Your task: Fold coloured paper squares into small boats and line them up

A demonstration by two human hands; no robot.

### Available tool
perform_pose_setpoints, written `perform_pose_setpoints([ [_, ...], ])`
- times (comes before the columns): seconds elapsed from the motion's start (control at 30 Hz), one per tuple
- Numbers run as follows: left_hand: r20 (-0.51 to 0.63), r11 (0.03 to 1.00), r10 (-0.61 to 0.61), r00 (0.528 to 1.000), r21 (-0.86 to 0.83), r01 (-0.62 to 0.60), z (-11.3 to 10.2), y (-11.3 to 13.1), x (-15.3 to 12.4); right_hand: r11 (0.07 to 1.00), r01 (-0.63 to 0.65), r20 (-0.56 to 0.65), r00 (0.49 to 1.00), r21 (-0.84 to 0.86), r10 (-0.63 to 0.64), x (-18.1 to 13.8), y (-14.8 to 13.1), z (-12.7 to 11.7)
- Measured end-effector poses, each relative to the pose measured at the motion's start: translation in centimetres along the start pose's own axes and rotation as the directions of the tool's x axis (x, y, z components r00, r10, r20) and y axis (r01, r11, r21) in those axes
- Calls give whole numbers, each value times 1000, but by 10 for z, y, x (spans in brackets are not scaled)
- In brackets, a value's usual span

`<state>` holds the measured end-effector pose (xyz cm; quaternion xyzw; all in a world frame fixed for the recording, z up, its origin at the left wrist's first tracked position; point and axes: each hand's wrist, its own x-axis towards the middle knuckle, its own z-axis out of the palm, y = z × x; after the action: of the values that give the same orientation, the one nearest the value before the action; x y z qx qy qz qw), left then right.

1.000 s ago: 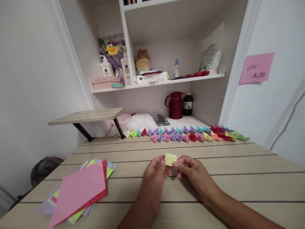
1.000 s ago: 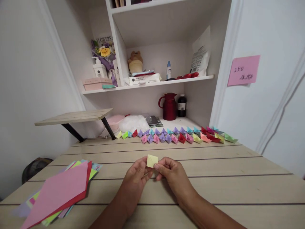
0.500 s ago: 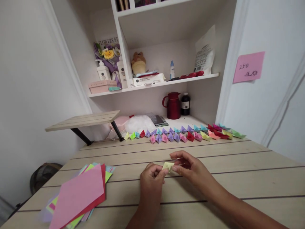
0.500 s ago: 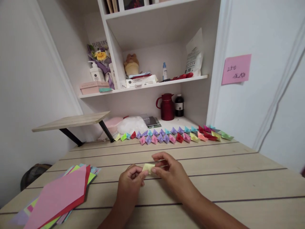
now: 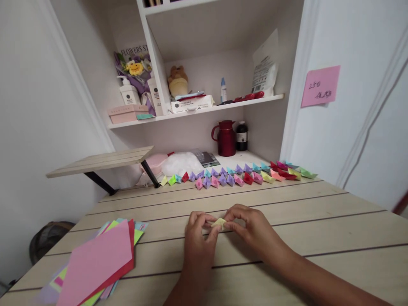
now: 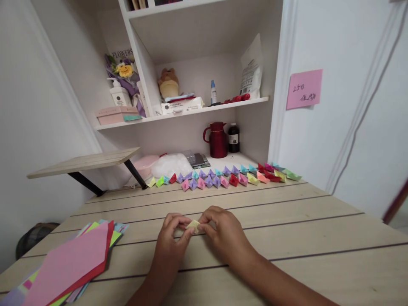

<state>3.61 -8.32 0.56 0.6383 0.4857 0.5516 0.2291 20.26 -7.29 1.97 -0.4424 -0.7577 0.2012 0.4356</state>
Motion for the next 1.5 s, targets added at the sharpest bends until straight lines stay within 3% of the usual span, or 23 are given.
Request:
perform_pose_setpoints([
  [0.1, -40, 1000, -3, 999, 31, 4, -2, -1, 1, 999, -39, 13, 999, -21, 39, 1, 5, 1],
  [0.33, 35, 999, -19, 999, 34, 17, 0, -2, 3, 997, -43, 71, 996, -57, 47, -1, 7, 4],
  [0.63, 40, 992, -19, 999, 129, 14, 9, -12, -1, 999, -49, 93, 994, -14, 50, -4, 5, 8],
  [0.83, -2, 983, 15, 1000, 186, -14, 13, -14, -3, 994, -100, 81, 991, -38, 103, -3, 10, 9],
  [1.23, 23, 977, -185, 983, 115, 181, 14, -11, -1, 987, -131, 38, 991, 91, 128, -1, 22, 18],
  [1.5, 43, 978, -173, 984, 127, 167, 19, -18, -3, 993, -89, 30, 996, 79, 86, -2, 26, 18],
])
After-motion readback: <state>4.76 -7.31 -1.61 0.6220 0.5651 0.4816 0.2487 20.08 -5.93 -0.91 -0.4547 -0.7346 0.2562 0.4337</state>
